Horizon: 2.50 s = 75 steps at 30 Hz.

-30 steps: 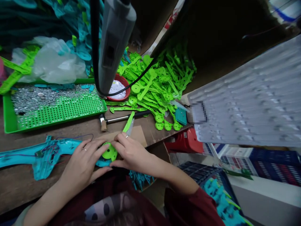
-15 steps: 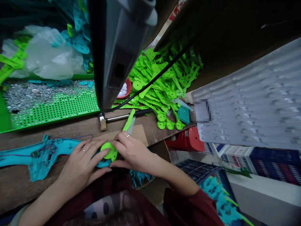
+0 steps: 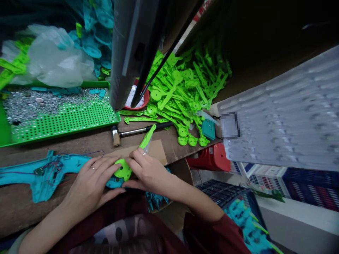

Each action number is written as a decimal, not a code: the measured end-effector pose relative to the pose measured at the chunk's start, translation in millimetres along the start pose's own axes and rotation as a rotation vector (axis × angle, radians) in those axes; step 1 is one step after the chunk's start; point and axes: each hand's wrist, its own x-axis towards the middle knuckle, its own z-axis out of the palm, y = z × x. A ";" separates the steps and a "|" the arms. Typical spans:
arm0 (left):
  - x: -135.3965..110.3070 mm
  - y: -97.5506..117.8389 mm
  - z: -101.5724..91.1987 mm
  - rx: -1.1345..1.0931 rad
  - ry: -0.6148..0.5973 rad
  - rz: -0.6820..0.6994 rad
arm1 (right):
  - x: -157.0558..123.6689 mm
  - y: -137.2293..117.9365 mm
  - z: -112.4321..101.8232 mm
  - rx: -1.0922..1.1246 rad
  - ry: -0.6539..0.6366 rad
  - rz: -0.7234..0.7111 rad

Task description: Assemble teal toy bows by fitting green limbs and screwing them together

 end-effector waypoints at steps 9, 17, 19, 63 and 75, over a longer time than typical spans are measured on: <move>-1.2 0.7 -3.0 0.143 -0.057 0.116 | -34.6 39.5 -8.2 0.555 0.501 0.697; -6.9 -2.8 -2.1 0.165 0.058 0.206 | -20.0 66.5 12.2 1.466 0.572 0.856; -8.0 -2.5 -3.2 0.160 0.075 0.247 | -17.9 65.5 10.9 1.487 0.563 0.862; 81.6 25.8 -17.5 -0.592 -0.609 -0.562 | -15.1 62.7 8.6 1.427 0.713 0.799; 61.0 13.5 -12.2 -0.511 -0.485 -0.415 | -17.4 48.0 9.5 1.249 0.886 0.815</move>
